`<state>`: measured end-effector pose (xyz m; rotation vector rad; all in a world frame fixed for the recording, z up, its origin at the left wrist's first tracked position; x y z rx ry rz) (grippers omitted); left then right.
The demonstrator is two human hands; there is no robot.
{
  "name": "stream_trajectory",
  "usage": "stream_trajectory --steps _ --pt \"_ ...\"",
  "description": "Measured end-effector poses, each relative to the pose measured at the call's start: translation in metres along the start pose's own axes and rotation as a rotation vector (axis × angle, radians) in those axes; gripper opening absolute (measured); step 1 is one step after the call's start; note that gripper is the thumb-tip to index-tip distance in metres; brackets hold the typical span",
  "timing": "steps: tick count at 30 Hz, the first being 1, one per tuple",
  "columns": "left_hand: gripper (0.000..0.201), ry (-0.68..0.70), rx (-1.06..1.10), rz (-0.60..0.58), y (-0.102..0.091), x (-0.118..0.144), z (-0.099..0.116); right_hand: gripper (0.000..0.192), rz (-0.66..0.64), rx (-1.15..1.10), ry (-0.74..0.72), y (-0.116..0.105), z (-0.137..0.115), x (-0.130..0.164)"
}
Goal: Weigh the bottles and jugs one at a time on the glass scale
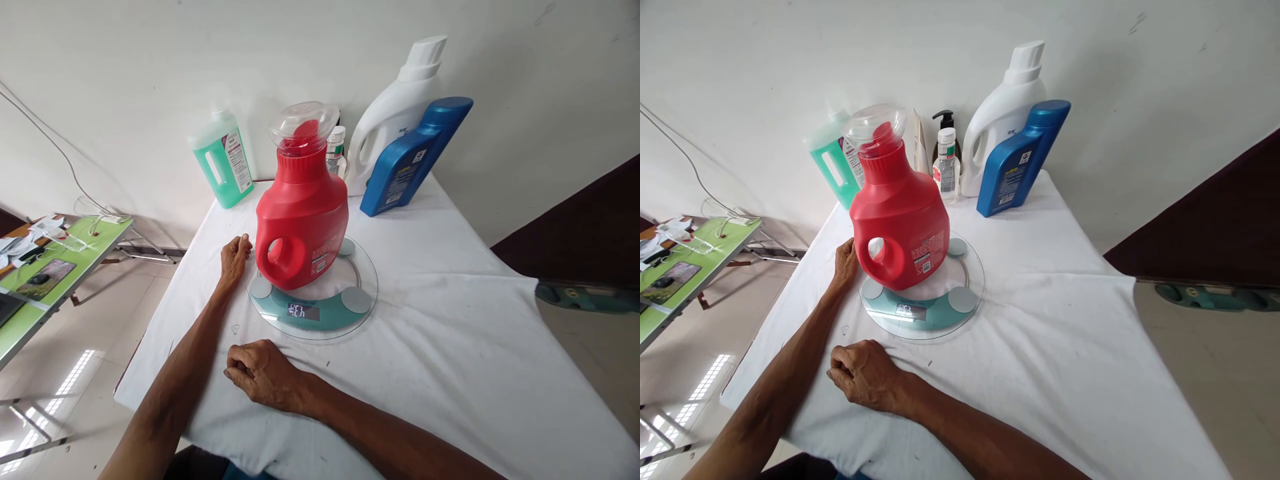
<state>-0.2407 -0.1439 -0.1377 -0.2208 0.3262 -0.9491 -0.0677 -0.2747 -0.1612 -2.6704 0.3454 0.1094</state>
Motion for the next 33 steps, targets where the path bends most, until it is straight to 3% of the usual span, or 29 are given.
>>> stream_trajectory --steps 13,33 --pt "0.028 0.048 -0.104 -0.033 0.0002 -0.0012 -0.0007 0.026 0.005 0.014 -0.002 0.0007 0.0013 0.0003" --pt "0.029 0.056 -0.152 -0.02 -0.0004 -0.004 -0.0073 0.029 0.002 0.006 -0.002 0.002 0.0024 -0.001"
Point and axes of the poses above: each hand's wrist, its own x-axis away from the middle knuckle, its own y-axis out of the palm, z = x × y, the point moved 7 cm from there along -x, towards the middle knuckle, and after that the axes turned 5 degrees about -z, right-handed, at the moved point
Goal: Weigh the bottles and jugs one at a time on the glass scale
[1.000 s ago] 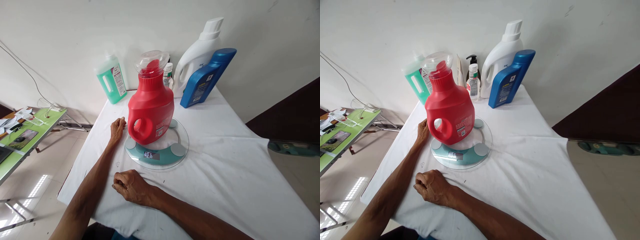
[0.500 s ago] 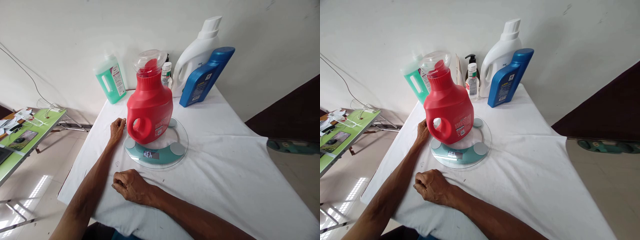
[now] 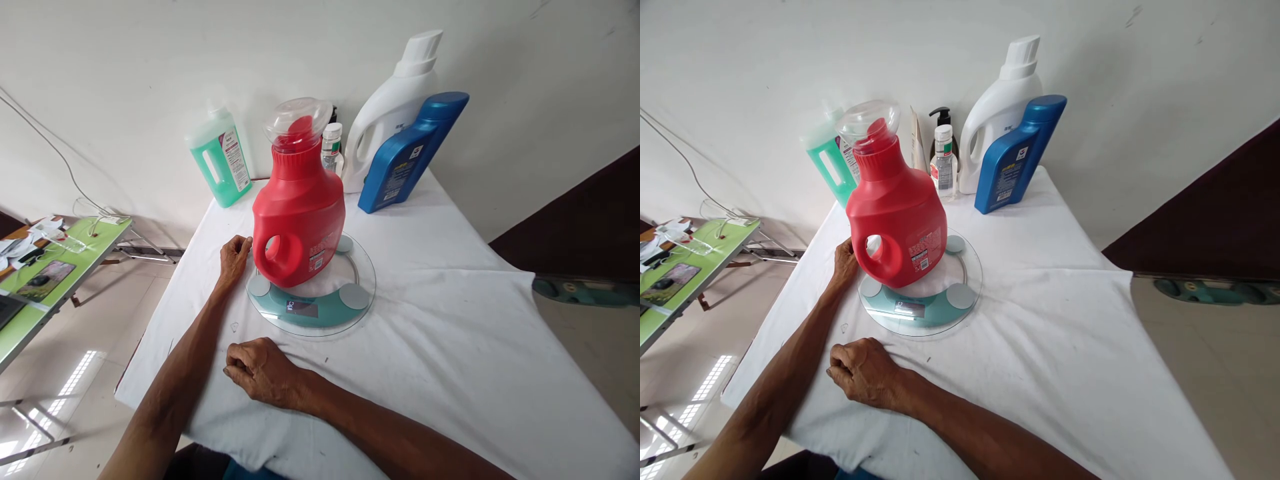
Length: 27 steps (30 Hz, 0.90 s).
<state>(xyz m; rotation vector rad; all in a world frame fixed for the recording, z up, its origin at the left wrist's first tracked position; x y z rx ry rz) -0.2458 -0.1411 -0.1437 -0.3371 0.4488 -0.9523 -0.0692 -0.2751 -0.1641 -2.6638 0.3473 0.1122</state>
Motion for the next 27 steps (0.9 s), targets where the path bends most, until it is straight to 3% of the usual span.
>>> stream_trajectory --steps 27 --pt "0.03 -0.02 -0.02 0.005 -0.0004 0.0003 0.0007 0.028 -0.002 0.023 -0.008 -0.001 -0.0014 0.0013"
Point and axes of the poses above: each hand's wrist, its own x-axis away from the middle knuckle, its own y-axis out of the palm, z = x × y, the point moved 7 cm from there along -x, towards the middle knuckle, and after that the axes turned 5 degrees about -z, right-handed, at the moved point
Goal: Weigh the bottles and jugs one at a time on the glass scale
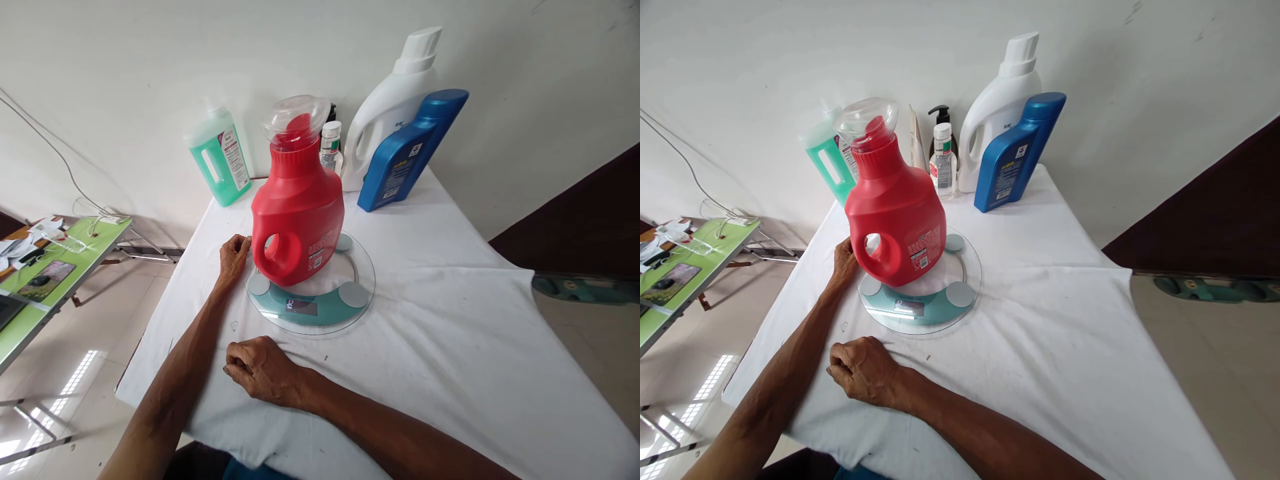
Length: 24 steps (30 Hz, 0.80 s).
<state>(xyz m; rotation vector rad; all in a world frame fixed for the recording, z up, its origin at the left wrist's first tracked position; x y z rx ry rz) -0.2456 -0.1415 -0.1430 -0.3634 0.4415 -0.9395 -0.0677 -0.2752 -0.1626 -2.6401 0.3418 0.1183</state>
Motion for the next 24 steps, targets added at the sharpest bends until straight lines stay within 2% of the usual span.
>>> stream_trajectory --steps 7,11,14,16,19,24 --pt "0.034 -0.003 0.002 -0.008 -0.002 0.001 0.004 0.027 -0.011 -0.003 0.009 -0.002 -0.001 0.0" --pt "0.037 -0.02 0.128 -0.024 -0.004 0.004 0.006 0.029 0.004 0.002 0.003 -0.002 -0.001 0.0" --pt "0.046 -0.036 0.217 0.036 -0.01 0.007 0.011 0.029 -0.002 0.012 0.006 -0.001 -0.001 -0.001" --pt "0.053 0.012 0.277 0.077 -0.016 0.01 0.023 0.028 -0.01 0.023 0.012 0.0 -0.001 -0.002" --pt "0.059 0.146 0.391 0.113 -0.027 0.017 0.055 0.026 -0.007 0.045 0.022 -0.001 -0.001 -0.003" --pt "0.06 0.27 0.49 0.209 -0.046 0.032 0.101 0.018 0.011 0.024 0.018 -0.003 -0.003 -0.001"
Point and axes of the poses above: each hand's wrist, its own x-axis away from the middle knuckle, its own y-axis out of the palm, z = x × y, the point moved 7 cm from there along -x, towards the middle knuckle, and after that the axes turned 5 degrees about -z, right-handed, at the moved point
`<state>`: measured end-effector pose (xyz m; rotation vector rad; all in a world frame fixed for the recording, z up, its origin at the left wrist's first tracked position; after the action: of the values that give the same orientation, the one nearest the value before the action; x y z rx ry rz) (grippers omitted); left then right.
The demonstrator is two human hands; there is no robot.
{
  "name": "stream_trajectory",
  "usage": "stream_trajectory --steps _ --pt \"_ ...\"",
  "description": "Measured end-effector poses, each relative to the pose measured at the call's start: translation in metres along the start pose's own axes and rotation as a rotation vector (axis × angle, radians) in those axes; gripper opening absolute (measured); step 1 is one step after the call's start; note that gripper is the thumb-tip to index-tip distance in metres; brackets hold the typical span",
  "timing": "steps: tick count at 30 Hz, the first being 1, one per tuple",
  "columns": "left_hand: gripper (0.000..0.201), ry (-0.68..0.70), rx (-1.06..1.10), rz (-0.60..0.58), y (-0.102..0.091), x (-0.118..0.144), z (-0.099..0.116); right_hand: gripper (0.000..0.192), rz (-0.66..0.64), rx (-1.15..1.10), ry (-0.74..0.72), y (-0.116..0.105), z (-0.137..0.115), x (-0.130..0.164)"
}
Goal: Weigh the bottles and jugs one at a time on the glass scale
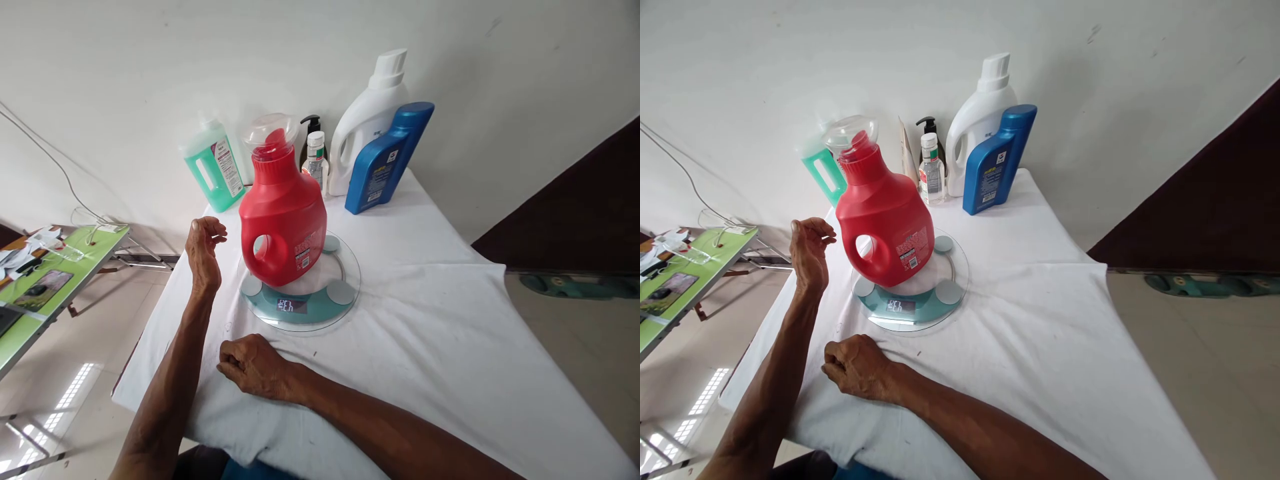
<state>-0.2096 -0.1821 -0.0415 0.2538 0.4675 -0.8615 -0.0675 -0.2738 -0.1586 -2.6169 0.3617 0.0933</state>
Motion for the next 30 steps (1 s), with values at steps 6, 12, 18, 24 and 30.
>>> stream_trajectory --steps 6,12,18,24,30 --pt "0.065 0.04 -0.126 -0.104 0.009 0.007 0.013 0.017 -0.003 -0.012 -0.002 -0.002 -0.002 0.002" --pt "0.052 -0.077 -0.166 -0.228 0.043 0.025 0.025 0.014 -0.018 -0.009 0.019 0.0 0.0 -0.001" --pt "0.054 -0.238 -0.185 -0.078 0.069 0.034 0.028 0.016 -0.055 0.003 -0.025 0.002 -0.004 -0.004" --pt "0.057 -0.251 -0.106 0.004 0.09 0.025 0.037 0.022 -0.155 0.172 0.029 -0.005 -0.011 -0.002" --pt "0.062 -0.209 0.072 -0.116 0.167 -0.002 0.053 0.029 -0.185 0.301 0.05 0.0 -0.009 -0.011"
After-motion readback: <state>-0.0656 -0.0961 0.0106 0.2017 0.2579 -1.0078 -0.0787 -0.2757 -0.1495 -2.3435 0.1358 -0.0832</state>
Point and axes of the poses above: each hand's wrist, its own x-axis away from the middle knuckle, its own y-axis out of the palm, z = x × y, the point moved 7 cm from there along -x, towards the middle knuckle, and after that the axes turned 5 degrees about -z, right-handed, at the moved point
